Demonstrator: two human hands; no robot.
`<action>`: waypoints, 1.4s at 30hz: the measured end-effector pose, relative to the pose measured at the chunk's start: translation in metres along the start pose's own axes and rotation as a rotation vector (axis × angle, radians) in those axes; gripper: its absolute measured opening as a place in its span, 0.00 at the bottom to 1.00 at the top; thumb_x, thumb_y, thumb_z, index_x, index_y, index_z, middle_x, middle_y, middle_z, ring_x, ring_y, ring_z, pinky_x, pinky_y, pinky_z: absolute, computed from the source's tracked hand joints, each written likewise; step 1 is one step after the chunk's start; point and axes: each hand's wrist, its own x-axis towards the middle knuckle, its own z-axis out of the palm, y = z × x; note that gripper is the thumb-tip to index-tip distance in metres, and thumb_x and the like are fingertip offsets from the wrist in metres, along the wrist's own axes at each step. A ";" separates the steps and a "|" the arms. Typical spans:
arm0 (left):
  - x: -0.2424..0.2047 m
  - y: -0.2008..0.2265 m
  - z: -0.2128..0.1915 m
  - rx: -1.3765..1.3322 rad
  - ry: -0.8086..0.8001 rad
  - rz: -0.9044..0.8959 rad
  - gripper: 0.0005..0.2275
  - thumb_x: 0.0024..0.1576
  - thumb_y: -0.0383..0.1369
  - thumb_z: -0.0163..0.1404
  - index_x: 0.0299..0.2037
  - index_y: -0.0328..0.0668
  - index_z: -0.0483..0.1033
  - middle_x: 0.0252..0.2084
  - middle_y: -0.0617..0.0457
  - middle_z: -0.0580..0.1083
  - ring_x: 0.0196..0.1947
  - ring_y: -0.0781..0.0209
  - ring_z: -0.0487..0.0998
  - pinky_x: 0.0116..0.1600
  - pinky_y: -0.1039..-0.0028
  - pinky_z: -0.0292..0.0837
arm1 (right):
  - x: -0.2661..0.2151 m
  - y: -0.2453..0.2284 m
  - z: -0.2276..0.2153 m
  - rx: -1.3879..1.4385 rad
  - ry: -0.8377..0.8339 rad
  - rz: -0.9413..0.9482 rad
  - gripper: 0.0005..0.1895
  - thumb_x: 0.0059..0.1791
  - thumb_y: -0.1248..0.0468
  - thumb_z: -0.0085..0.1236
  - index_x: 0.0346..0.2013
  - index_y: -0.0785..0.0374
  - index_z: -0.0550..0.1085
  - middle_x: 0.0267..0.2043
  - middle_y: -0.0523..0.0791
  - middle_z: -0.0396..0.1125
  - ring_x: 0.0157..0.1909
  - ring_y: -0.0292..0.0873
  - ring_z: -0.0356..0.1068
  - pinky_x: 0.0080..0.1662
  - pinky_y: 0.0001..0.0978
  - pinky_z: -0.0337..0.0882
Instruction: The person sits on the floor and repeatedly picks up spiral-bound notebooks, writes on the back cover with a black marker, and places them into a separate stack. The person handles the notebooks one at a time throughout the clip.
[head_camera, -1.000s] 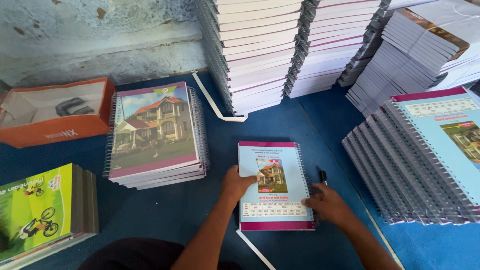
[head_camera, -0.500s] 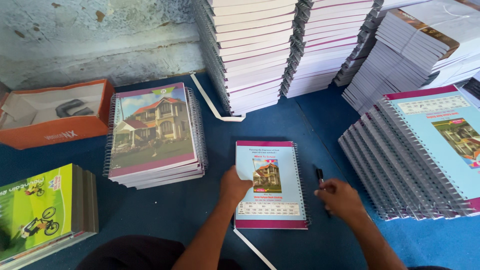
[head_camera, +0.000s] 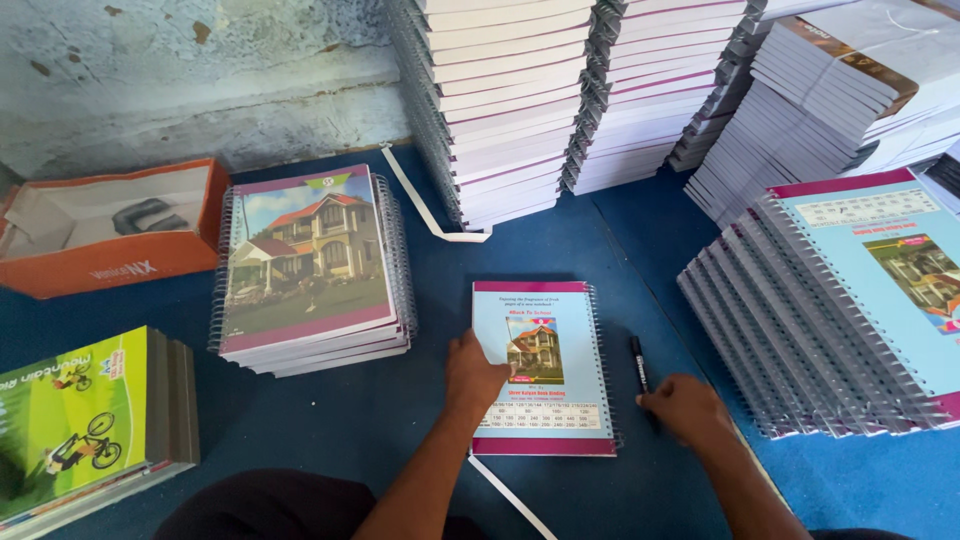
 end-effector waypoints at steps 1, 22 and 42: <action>-0.001 0.001 -0.001 0.007 0.000 -0.019 0.30 0.39 0.30 0.67 0.53 0.34 0.69 0.51 0.38 0.73 0.55 0.39 0.73 0.59 0.58 0.70 | 0.000 0.001 0.000 0.018 -0.007 -0.004 0.20 0.44 0.46 0.68 0.36 0.61 0.80 0.31 0.49 0.77 0.29 0.44 0.76 0.35 0.36 0.75; -0.028 0.019 -0.009 0.043 -0.032 -0.004 0.29 0.42 0.35 0.67 0.58 0.49 0.75 0.54 0.39 0.66 0.55 0.39 0.67 0.60 0.57 0.68 | -0.062 -0.012 0.030 1.075 -0.027 -0.301 0.07 0.52 0.62 0.48 0.33 0.63 0.69 0.30 0.55 0.73 0.25 0.46 0.71 0.30 0.40 0.74; -0.037 0.042 -0.029 0.371 -0.131 -0.037 0.29 0.44 0.45 0.68 0.56 0.49 0.74 0.55 0.46 0.67 0.59 0.46 0.65 0.57 0.52 0.67 | -0.087 -0.041 0.054 0.669 -0.106 -0.224 0.12 0.48 0.62 0.60 0.43 0.63 0.81 0.32 0.46 0.78 0.25 0.37 0.71 0.32 0.29 0.74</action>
